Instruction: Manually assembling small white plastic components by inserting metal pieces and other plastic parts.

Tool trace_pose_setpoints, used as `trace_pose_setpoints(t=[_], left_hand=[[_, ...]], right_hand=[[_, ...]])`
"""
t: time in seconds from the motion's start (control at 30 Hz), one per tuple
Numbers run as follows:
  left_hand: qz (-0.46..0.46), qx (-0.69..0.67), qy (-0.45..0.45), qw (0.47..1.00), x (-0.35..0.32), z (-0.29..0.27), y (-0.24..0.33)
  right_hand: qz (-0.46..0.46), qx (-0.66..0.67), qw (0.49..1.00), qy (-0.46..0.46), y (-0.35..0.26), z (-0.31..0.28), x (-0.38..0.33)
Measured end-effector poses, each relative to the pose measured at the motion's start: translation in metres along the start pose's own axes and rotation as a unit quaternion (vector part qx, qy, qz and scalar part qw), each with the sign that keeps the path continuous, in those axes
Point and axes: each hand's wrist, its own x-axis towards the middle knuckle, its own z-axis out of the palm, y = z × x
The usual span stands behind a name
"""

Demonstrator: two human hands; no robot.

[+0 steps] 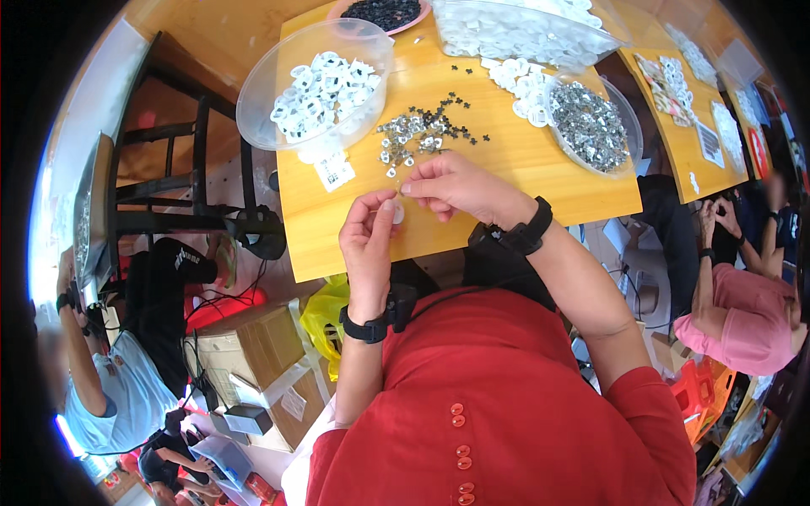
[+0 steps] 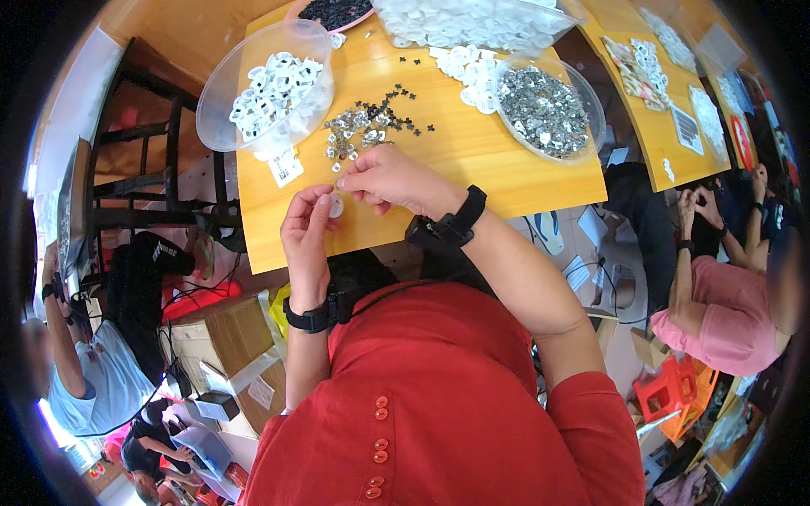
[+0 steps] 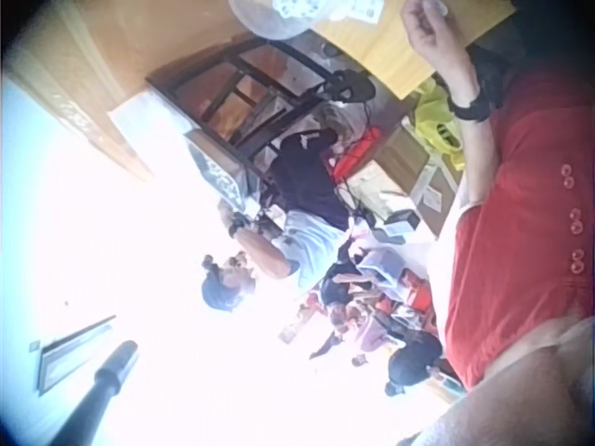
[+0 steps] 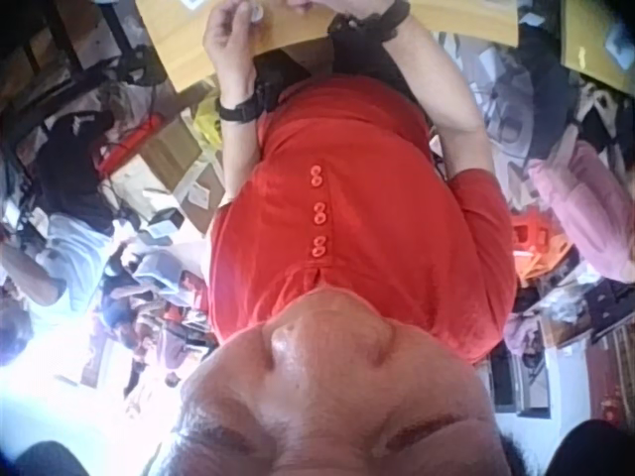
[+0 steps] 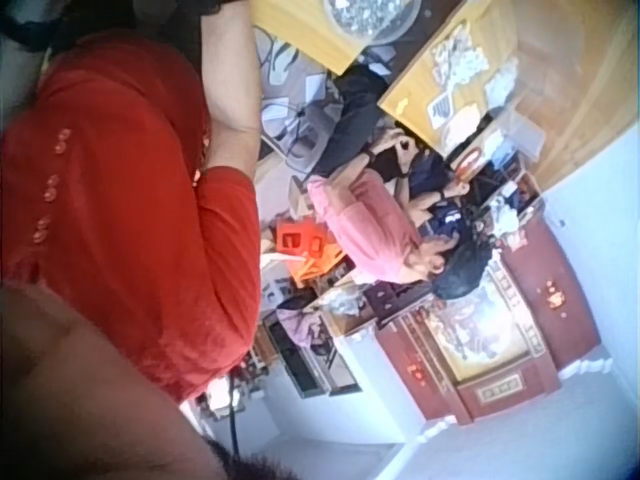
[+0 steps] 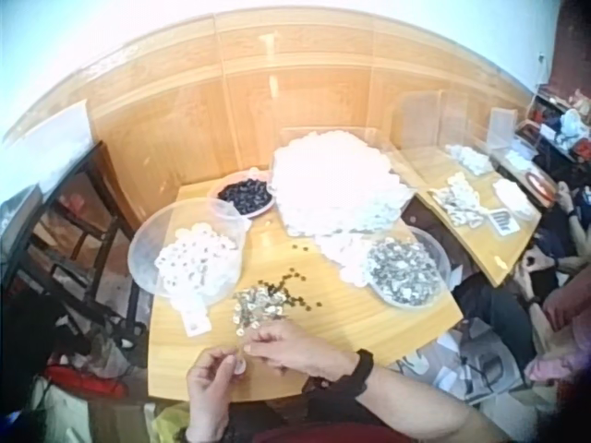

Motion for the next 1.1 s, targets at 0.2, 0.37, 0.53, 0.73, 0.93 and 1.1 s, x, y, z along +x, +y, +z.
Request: trace_pose_setpoints(t=[0.2, 0.37, 0.53, 0.73, 0.93, 1.1], left_hand=[[-0.004, -0.01, -0.016, 1.0, -0.001, 0.005, 0.001], [-0.043, -0.058, -0.033, 0.997, 0.0, 0.001, -0.001], [-0.044, -0.071, -0.035, 0.996, -0.001, 0.003, 0.0], [-0.025, -0.055, -0.037, 0.998, -0.003, 0.007, -0.001], [-0.034, -0.089, -0.052, 0.994, -0.005, 0.011, 0.006], [-0.003, -0.071, -0.065, 0.995, -0.005, 0.016, 0.004]], right_hand=[[0.055, 0.115, 0.991, -0.05, 0.006, 0.0, -0.005], [-0.091, -0.025, 0.992, 0.085, 0.011, 0.015, -0.012], [-0.254, -0.199, 0.934, 0.151, 0.013, 0.023, -0.021], [-0.33, -0.295, 0.874, 0.199, 0.016, 0.027, -0.021], [-0.274, -0.243, 0.904, 0.22, 0.01, 0.031, -0.037], [-0.266, -0.24, 0.905, 0.229, 0.013, 0.032, -0.04]])
